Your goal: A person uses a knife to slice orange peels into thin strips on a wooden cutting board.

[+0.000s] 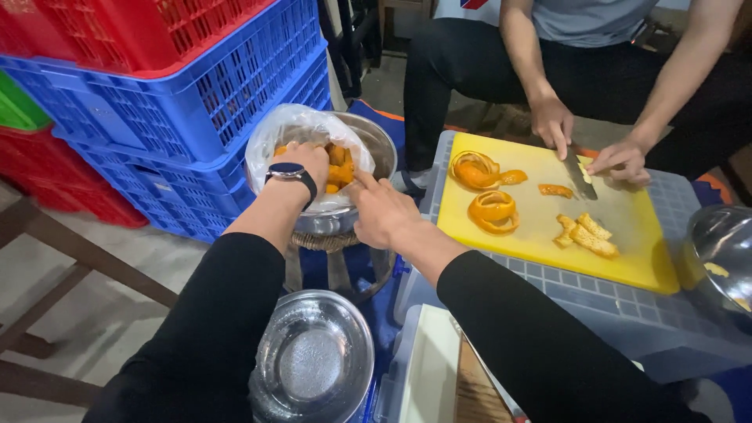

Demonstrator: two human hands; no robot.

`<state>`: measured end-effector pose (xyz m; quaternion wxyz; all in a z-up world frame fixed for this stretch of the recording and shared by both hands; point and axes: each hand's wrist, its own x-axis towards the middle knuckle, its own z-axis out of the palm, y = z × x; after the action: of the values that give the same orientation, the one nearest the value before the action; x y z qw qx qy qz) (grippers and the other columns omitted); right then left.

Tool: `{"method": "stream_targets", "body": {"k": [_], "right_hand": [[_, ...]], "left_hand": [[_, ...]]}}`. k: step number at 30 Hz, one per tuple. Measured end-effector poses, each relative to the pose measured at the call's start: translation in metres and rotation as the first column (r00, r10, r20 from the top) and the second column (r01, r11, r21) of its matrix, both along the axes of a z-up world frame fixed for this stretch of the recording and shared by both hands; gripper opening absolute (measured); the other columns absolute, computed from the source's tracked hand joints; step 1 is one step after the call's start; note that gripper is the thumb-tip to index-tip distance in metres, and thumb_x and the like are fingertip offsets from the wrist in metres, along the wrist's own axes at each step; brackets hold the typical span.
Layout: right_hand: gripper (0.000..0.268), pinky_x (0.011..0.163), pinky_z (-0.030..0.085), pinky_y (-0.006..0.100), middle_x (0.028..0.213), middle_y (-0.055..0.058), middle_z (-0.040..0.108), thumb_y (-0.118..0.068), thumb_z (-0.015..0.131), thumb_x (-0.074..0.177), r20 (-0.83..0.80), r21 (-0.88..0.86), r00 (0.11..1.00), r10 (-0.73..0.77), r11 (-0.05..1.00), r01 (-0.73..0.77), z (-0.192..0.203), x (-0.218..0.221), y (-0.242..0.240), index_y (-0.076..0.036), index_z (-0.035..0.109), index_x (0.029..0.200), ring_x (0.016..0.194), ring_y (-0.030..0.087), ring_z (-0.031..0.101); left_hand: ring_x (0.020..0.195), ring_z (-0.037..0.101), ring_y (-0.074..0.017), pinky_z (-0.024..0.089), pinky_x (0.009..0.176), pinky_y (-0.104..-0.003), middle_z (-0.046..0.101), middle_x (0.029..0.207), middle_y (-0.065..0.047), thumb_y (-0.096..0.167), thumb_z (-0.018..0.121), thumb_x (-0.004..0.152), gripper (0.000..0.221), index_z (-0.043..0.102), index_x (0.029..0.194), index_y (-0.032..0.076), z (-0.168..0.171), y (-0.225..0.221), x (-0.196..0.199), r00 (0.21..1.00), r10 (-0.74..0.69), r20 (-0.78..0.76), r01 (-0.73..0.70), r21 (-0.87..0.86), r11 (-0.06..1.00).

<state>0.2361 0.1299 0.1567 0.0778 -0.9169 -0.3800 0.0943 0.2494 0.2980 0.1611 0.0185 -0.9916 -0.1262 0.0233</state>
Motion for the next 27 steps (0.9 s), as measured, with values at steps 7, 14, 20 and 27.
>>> {"method": "stream_targets", "body": {"k": [7,14,20,27], "right_hand": [[0.068,0.1,0.056,0.05,0.166,0.011,0.027,-0.017,0.064,0.089,-0.051,0.022,0.999,0.009,1.0,-0.008,0.004,-0.003,-0.004,-0.004,0.045,0.152,0.133,0.039,0.048],[0.069,0.1,0.056,0.05,0.166,0.013,0.026,-0.017,0.063,0.09,-0.07,0.041,0.998,0.002,0.999,0.001,0.006,-0.004,-0.003,-0.003,0.042,0.154,0.135,0.041,0.049],[0.069,0.101,0.057,0.051,0.165,0.014,0.029,-0.019,0.064,0.091,-0.069,0.071,0.997,0.019,0.997,-0.014,0.005,0.001,-0.005,-0.002,0.042,0.154,0.136,0.042,0.049],[0.064,0.11,0.046,0.047,0.169,0.004,0.027,-0.018,0.067,0.096,-0.121,0.113,0.993,-0.013,0.993,0.027,0.017,0.005,-0.001,-0.015,0.041,0.154,0.147,0.03,0.041]], "left_hand": [[0.131,0.06,-0.0364,0.048,0.105,-0.057,0.066,0.135,-0.017,0.016,0.037,0.103,0.042,0.067,0.133,0.009,-0.021,0.007,0.016,0.994,0.073,-0.081,-0.079,-0.067,0.995],[0.124,0.065,-0.0408,0.052,0.101,-0.054,0.071,0.128,-0.017,0.017,0.056,0.097,0.033,0.073,0.124,0.008,-0.006,0.008,0.013,0.998,0.032,-0.047,-0.035,-0.065,0.997],[0.123,0.063,-0.0459,0.053,0.101,-0.054,0.068,0.128,-0.025,0.02,0.073,0.091,0.038,0.072,0.127,0.007,0.002,0.029,0.024,0.995,0.08,0.058,-0.069,-0.178,0.982],[0.099,0.06,-0.0323,0.051,0.093,-0.049,0.062,0.118,-0.017,0.027,0.074,0.098,0.025,0.071,0.116,0.009,0.064,0.022,-0.001,0.959,0.217,0.18,-0.107,-0.478,0.872]]}}
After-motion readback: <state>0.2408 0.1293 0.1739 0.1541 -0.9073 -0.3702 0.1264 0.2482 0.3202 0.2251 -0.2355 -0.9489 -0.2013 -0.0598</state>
